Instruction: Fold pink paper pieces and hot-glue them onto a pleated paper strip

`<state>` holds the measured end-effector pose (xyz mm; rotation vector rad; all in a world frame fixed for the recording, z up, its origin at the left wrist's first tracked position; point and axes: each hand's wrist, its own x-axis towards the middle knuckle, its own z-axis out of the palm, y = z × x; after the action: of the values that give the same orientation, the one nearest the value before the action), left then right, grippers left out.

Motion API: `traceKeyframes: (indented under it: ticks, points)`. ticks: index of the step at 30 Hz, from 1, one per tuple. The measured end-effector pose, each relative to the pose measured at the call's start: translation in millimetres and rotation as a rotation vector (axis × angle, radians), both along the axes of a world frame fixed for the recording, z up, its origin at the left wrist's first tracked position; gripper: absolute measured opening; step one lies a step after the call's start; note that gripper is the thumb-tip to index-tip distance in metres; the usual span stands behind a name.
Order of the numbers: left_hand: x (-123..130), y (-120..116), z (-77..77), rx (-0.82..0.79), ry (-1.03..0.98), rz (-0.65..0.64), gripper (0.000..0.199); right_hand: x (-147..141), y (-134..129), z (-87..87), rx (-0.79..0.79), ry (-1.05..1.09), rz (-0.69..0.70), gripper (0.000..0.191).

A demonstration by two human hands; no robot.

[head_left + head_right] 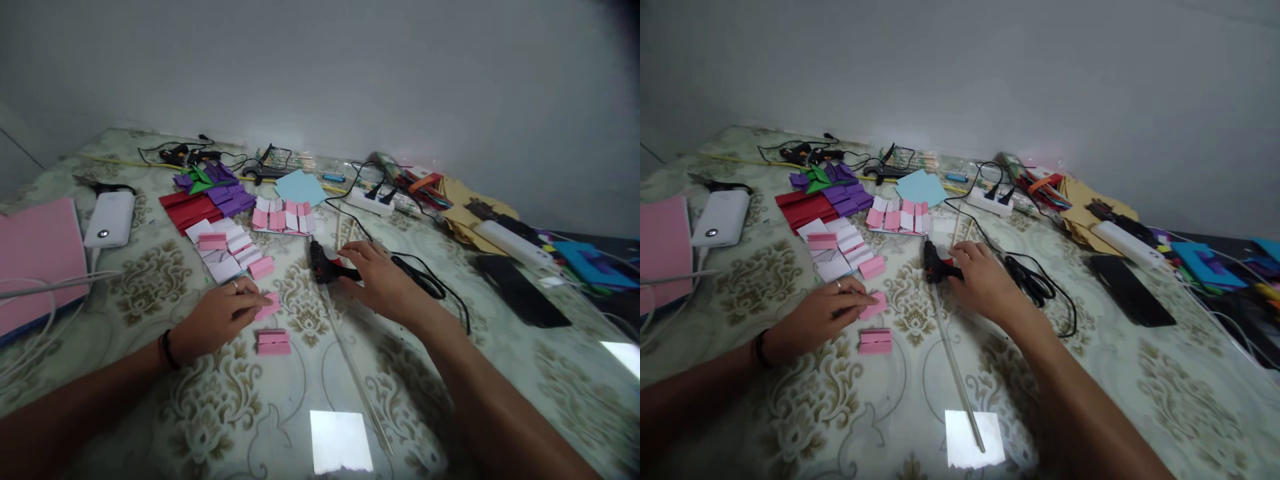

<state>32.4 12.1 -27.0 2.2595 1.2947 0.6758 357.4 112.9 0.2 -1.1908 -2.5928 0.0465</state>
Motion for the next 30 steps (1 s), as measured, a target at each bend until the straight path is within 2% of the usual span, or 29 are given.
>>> traceKeyframes:
  ticks: [2, 4, 7, 9, 13, 16, 23, 30]
  points:
    - [0.2, 0.2, -2.2, 0.026, -0.001, -0.008, 0.032, -14.7, -16.9, 13.0, 0.047, 0.061, -0.015, 0.027]
    - [0.7, -0.5, -3.0, 0.04, -0.005, -0.038, 0.032, -36.7, -37.4, 19.8, 0.024, 0.188, 0.056, 0.024]
    - [2.6, -2.7, -0.8, 0.039, 0.019, -0.04, 0.029, -68.6, -62.9, 12.8, -0.11, 0.253, 0.218, 0.024]
    - [4.1, -4.2, 2.0, 0.014, 0.064, 0.0, 0.027, -81.3, -71.2, 0.5, -0.165, 0.275, 0.245, 0.021]
    - [5.4, -4.1, 5.4, -0.025, 0.075, 0.043, 0.03, -87.2, -71.1, -21.1, -0.237, 0.347, 0.247, 0.014]
    - [5.1, -1.5, 4.9, -0.045, 0.054, 0.016, 0.02, -86.9, -67.8, -28.4, -0.267, 0.376, 0.242, 0.013]
    - [8.6, 1.5, 0.4, -0.041, 0.094, 0.034, 0.008, -92.5, -68.2, -35.2, -0.274, 0.351, 0.233, 0.016]
    - [7.8, 1.7, -1.6, -0.031, 0.043, 0.026, 0.011, -93.7, -67.8, -36.0, -0.297, 0.398, 0.201, 0.015]
